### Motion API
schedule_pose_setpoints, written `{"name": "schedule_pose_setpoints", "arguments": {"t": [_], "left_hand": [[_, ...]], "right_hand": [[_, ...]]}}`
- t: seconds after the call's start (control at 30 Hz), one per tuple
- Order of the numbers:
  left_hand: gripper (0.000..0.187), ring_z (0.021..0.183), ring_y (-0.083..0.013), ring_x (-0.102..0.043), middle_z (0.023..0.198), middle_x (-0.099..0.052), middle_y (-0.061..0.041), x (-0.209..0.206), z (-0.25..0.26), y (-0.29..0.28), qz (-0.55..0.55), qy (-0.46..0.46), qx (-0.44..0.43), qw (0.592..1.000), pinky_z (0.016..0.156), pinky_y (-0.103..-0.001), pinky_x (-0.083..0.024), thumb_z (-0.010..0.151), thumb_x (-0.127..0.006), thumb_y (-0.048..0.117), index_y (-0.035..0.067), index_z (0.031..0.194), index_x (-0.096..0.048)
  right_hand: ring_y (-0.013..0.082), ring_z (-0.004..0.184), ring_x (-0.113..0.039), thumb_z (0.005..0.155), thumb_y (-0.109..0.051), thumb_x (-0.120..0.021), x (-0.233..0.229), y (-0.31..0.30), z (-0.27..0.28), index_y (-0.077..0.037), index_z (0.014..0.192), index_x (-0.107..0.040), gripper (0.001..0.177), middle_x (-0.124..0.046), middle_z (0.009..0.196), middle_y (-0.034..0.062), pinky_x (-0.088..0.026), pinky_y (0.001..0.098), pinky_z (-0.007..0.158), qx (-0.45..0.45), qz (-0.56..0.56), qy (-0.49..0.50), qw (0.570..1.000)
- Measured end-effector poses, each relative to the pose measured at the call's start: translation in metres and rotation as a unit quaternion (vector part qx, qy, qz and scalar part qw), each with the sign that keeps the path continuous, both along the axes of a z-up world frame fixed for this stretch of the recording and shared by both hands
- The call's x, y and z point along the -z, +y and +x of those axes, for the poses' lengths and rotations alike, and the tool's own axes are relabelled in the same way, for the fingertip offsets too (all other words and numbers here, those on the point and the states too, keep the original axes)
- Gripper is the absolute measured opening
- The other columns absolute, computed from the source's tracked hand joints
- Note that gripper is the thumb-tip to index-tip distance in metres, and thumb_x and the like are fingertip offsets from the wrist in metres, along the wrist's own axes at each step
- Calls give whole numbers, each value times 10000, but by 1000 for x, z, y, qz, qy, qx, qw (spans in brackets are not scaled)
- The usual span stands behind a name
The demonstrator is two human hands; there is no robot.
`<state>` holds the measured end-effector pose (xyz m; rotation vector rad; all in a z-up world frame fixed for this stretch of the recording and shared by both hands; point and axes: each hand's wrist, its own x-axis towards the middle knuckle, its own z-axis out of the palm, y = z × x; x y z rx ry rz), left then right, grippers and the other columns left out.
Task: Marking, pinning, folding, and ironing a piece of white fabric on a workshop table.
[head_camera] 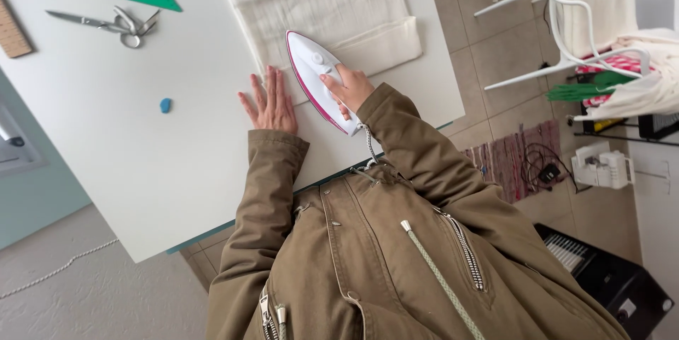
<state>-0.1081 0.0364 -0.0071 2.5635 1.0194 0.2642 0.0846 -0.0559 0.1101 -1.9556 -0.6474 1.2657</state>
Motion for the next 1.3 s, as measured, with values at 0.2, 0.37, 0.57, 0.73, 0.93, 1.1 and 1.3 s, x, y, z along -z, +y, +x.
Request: {"name": "schedule_pose_setpoints", "arguments": {"t": [0.2,0.37,0.57,0.73,0.93,1.1,1.3], "left_hand": [[589,1605,-334,-61,1746,-173,-16,-1,-1,1,-23,41,-15,999,1236,-661,64,1108,-377,254,161,1674,-246],[582,1613,-323,-31,1758,-134,5,-5,0,2,-48,53,-13,997,1252,-650,70,1126,-339,257,182,1686,-202],[583,1615,-322,-24,1761,-132,3,-8,1,2,-46,62,-16,997,1252,-645,71,1122,-307,248,174,1689,-192],[582,1613,-317,-22,1759,-134,3,-6,1,1,-48,74,-17,996,1250,-648,73,1121,-309,256,170,1685,-196],[582,1610,-315,-36,1755,-143,-1,-1,2,1,-31,62,-24,997,1251,-636,73,1122,-355,233,162,1682,-215],[579,1603,-331,-67,1746,-171,-69,6,-5,1,-10,-16,-43,999,1259,-629,40,1121,-413,199,109,1668,-243],[560,1603,-317,-180,1723,-266,-45,4,-6,7,-3,-30,-41,999,1273,-623,-75,1093,-479,161,130,1634,-337]], "right_hand": [[99,403,-535,1013,-375,-567,10,-27,52,-29,1168,-580,379,-555,629,28,-501,307,335,29,7,-7,1000],[84,426,-494,1028,-400,-579,0,-51,102,-21,1094,-592,385,-533,650,19,-478,302,354,102,-1,-4,995],[82,434,-490,1049,-392,-562,0,-71,140,-6,1050,-589,387,-525,653,15,-474,296,375,112,8,-24,993],[80,443,-488,1072,-400,-552,0,-80,155,-10,1029,-566,392,-522,661,15,-466,297,388,122,19,-17,992],[83,447,-492,1075,-394,-550,-5,-76,148,-21,1037,-569,375,-532,673,12,-464,299,393,136,27,-26,990],[101,426,-535,1050,-359,-565,-11,-40,82,-11,1087,-582,350,-562,642,34,-487,325,367,95,27,-48,994],[110,408,-535,1025,-368,-555,11,8,1,-32,1174,-569,367,-573,624,2,-520,302,344,19,1,11,1000]]}}
